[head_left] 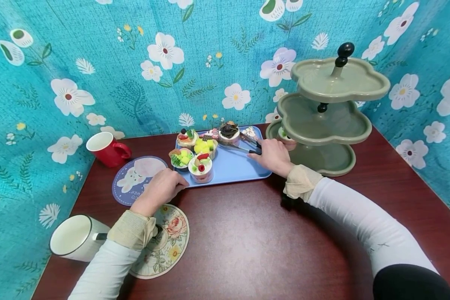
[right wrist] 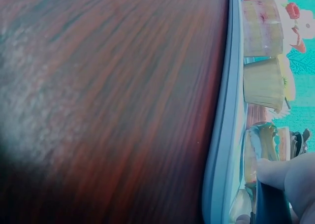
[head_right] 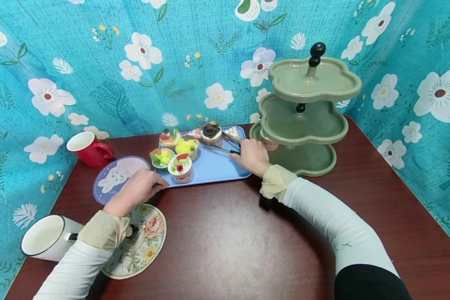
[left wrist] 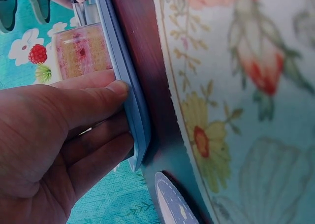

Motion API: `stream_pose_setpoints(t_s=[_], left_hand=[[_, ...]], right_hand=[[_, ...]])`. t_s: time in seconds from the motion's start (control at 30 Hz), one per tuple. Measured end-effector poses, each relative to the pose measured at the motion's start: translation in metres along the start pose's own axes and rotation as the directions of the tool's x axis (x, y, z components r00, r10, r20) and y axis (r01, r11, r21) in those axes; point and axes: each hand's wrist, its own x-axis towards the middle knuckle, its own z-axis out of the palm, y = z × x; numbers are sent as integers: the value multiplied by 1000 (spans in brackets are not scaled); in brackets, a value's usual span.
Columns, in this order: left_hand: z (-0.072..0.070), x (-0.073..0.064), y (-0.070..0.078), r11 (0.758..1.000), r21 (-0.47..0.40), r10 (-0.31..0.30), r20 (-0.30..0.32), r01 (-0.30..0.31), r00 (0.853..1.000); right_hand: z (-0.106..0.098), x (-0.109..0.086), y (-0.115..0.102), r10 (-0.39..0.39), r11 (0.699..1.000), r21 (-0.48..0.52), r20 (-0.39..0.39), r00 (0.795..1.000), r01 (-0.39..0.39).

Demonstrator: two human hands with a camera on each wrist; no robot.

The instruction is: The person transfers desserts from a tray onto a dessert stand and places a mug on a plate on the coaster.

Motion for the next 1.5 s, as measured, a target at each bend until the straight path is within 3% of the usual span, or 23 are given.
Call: stream_pose_setpoints(t_s=[0.2, 0.87, 1.5], left_hand=[[1, 0, 1, 1000, 6, 1, -3, -1, 1000], [1, 0, 1, 1000, 16, 4, 21, -4, 1000], [1, 0, 1, 1000, 25, 5, 2, -5, 1000]], right_hand=[[-3, -4, 5, 13, 999, 42, 1, 1000, -13], [-22, -21, 15, -10, 999, 39, -26, 1000, 11], [-48, -55, 28, -137, 990, 2, -102, 985, 138]])
